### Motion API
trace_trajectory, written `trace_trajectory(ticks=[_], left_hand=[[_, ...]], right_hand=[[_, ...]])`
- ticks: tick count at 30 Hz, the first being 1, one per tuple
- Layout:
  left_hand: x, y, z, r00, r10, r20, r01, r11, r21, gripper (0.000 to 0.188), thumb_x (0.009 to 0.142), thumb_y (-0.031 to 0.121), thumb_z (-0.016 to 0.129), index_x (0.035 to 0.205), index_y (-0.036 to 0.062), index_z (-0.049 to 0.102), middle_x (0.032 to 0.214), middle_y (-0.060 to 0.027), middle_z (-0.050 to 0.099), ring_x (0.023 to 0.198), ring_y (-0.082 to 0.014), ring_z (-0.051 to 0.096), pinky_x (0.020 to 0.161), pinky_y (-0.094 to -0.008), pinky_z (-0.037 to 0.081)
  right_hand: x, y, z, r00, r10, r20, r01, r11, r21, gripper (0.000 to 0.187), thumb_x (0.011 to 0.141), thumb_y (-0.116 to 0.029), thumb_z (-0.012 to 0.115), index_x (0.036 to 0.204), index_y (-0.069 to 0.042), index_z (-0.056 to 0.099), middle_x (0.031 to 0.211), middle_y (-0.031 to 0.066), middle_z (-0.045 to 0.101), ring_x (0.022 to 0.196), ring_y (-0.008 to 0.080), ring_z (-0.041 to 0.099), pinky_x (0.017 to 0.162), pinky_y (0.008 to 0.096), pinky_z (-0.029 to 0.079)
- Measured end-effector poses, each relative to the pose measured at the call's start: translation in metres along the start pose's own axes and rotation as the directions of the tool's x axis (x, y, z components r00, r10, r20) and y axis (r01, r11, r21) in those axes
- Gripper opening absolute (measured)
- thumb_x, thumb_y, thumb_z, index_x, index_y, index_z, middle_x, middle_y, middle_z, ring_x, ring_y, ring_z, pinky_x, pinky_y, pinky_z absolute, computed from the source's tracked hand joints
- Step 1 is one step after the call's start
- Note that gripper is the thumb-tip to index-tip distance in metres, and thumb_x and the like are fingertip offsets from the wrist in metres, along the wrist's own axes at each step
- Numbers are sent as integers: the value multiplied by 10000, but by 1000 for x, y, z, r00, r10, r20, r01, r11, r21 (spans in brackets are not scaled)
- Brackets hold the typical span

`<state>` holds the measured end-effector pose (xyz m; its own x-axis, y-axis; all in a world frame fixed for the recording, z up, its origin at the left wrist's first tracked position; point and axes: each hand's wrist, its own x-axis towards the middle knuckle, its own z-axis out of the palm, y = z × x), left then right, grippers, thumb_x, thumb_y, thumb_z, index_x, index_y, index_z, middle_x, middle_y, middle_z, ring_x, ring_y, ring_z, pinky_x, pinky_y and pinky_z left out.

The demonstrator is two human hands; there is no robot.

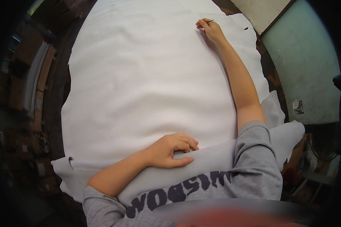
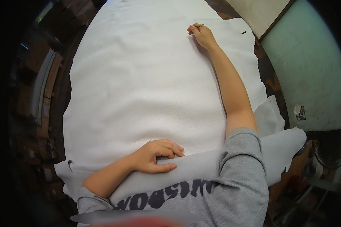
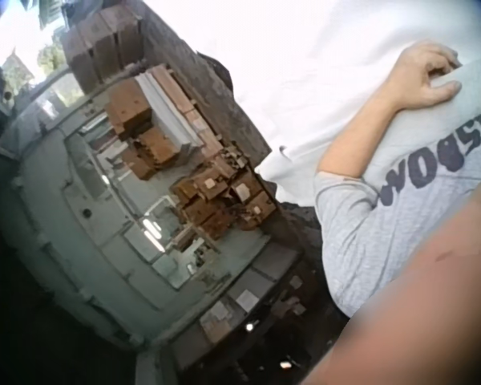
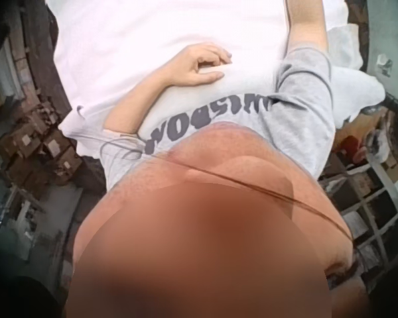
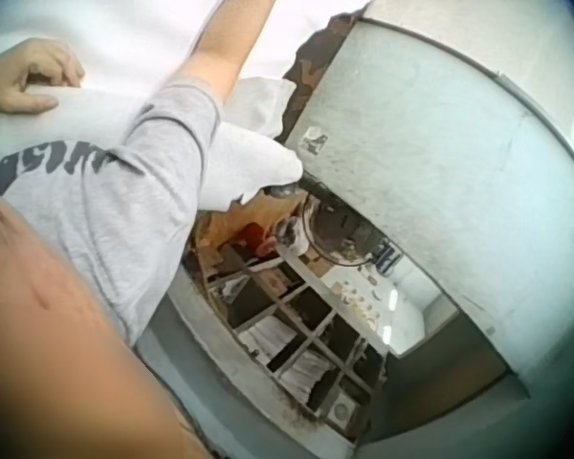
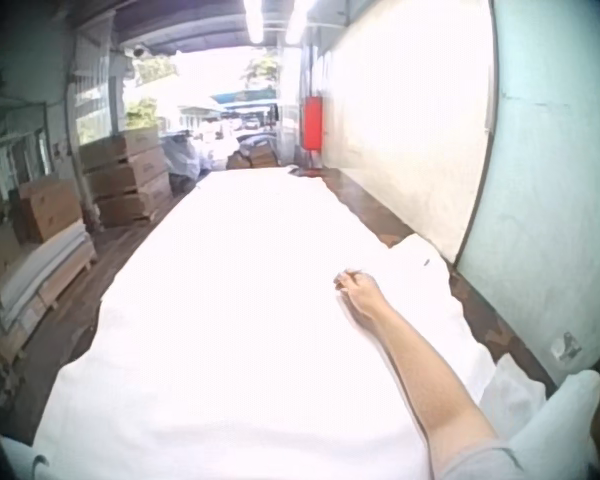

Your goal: The person marks a large white fabric with a pencil, repeatedly folding and unfolding sections to access different areas. After marking, the person folds the fabric and carries it through a warehouse.

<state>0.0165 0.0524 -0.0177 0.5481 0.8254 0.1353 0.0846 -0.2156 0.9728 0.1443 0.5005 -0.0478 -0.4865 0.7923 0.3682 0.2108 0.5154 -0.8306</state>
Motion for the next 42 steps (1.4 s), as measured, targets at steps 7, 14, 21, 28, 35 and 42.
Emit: trace_trajectory(ticks=[7,14,21,28,35,42], left_hand=[[-2,1,3,999,3,-45,-3,1000,3,200,846,141,758,752,22,628,1120,-146,729,1183,-327,651,986,-420,509],[0,2,1,1000,4,-31,-4,1000,9,193,842,140,764,762,19,637,1132,-146,725,1185,-323,651,988,-413,509],[1,3,0,1000,3,-16,-2,1000,27,222,857,154,752,782,4,607,1155,-162,716,1195,-326,636,966,-410,519],[2,6,0,1000,-23,-18,24,999,39,178,835,134,764,800,9,642,1145,-138,727,1204,-311,639,977,-409,512],[4,8,2,998,-59,-17,59,998,28,133,791,112,777,788,26,675,1127,-114,742,1194,-294,649,983,-399,504],[5,8,3,997,-75,-19,75,996,46,115,781,109,779,804,33,696,1114,-100,746,1203,-289,645,990,-402,494]], right_hand=[[-11,4,-43,996,45,-81,-75,904,-421,373,1030,-324,482,944,-47,716,854,90,732,853,198,689,814,329,508],[-25,7,-63,993,116,-4,-116,988,-98,366,1035,-315,528,925,-23,718,845,66,733,862,155,678,863,337,505],[-29,11,-65,968,109,-227,-203,870,-449,364,1044,-331,515,966,-53,737,891,36,744,934,152,681,875,376,514],[-63,22,-139,888,353,-293,-371,928,-6,377,1061,-356,510,1031,-53,733,1052,41,728,994,147,677,858,291,530],[-103,-7,-162,940,335,-62,-338,893,-299,319,1041,-297,538,1015,-46,734,1006,52,746,973,130,695,869,297,515],[-159,-40,-206,844,534,54,-487,804,-342,323,1043,-335,530,1012,-85,732,1008,20,726,989,121,673,884,332,523]])
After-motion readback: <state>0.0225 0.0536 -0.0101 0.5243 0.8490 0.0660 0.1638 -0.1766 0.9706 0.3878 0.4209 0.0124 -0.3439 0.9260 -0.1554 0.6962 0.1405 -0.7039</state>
